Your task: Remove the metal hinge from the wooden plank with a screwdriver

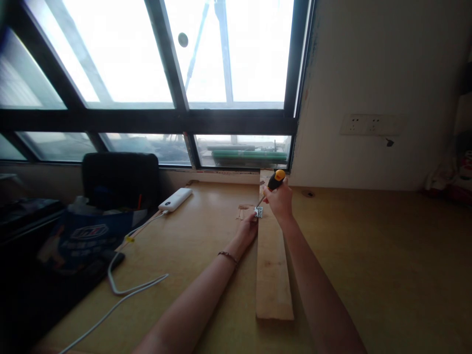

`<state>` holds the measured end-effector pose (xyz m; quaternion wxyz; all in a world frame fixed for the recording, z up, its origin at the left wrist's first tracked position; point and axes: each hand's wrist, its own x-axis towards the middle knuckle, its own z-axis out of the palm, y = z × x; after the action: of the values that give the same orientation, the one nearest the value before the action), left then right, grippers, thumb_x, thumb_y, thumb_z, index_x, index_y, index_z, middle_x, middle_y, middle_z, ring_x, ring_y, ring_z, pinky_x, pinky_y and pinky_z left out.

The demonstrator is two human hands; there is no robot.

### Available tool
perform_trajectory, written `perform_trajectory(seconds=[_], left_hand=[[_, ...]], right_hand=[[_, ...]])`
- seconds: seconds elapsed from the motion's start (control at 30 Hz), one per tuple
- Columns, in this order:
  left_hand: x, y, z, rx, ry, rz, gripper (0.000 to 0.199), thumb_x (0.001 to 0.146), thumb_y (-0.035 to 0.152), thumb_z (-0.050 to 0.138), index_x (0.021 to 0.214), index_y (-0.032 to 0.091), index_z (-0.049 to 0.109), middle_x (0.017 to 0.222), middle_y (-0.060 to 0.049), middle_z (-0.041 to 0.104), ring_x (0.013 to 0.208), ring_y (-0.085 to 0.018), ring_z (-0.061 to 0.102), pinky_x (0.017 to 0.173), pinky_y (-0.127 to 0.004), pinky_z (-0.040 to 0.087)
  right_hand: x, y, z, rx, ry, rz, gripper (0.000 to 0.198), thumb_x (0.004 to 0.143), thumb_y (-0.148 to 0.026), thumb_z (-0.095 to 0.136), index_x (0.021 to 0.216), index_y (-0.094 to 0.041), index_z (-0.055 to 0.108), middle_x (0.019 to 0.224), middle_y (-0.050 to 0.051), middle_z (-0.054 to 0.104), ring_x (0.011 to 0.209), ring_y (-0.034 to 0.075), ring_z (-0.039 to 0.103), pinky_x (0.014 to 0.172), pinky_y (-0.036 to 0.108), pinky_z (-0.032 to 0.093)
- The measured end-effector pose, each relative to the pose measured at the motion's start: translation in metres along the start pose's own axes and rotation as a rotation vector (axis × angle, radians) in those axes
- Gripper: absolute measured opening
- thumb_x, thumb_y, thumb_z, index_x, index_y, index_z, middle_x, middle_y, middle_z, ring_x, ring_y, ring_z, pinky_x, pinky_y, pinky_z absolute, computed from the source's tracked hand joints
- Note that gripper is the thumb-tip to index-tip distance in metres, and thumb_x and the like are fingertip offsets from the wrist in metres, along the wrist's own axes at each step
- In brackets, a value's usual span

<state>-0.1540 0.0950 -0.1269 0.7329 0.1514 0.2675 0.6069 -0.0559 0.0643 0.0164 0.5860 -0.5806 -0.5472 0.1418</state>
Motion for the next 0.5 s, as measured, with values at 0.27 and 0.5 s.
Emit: perform_trajectory(seconds=[0.27, 0.5], left_hand=[[-0.001, 0.023, -0.008, 0.356, -0.080, -0.106, 0.017, 0.069, 0.025, 0.062, 0.081, 0.013, 0.061, 0.077, -0.008, 0.066, 0.065, -0.014, 0.061, 0.063, -0.025, 0.048], [-0.004, 0.036, -0.010, 0.631, -0.115, -0.090, 0.021, 0.072, 0.034, 0.058, 0.077, 0.014, 0.061, 0.065, -0.008, 0.064, 0.055, -0.015, 0.059, 0.055, -0.026, 0.046]], right_hand=[[0.005, 0.004, -0.005, 0.097, -0.017, 0.049, 0.038, 0.063, -0.044, 0.063, 0.082, -0.014, 0.050, 0.067, 0.007, 0.066, 0.045, 0.020, 0.063, 0.036, 0.024, 0.050], [0.009, 0.008, -0.007, 0.111, -0.014, 0.056, 0.037, 0.063, -0.045, 0.064, 0.080, -0.015, 0.050, 0.065, 0.006, 0.066, 0.044, 0.019, 0.063, 0.036, 0.023, 0.050]])
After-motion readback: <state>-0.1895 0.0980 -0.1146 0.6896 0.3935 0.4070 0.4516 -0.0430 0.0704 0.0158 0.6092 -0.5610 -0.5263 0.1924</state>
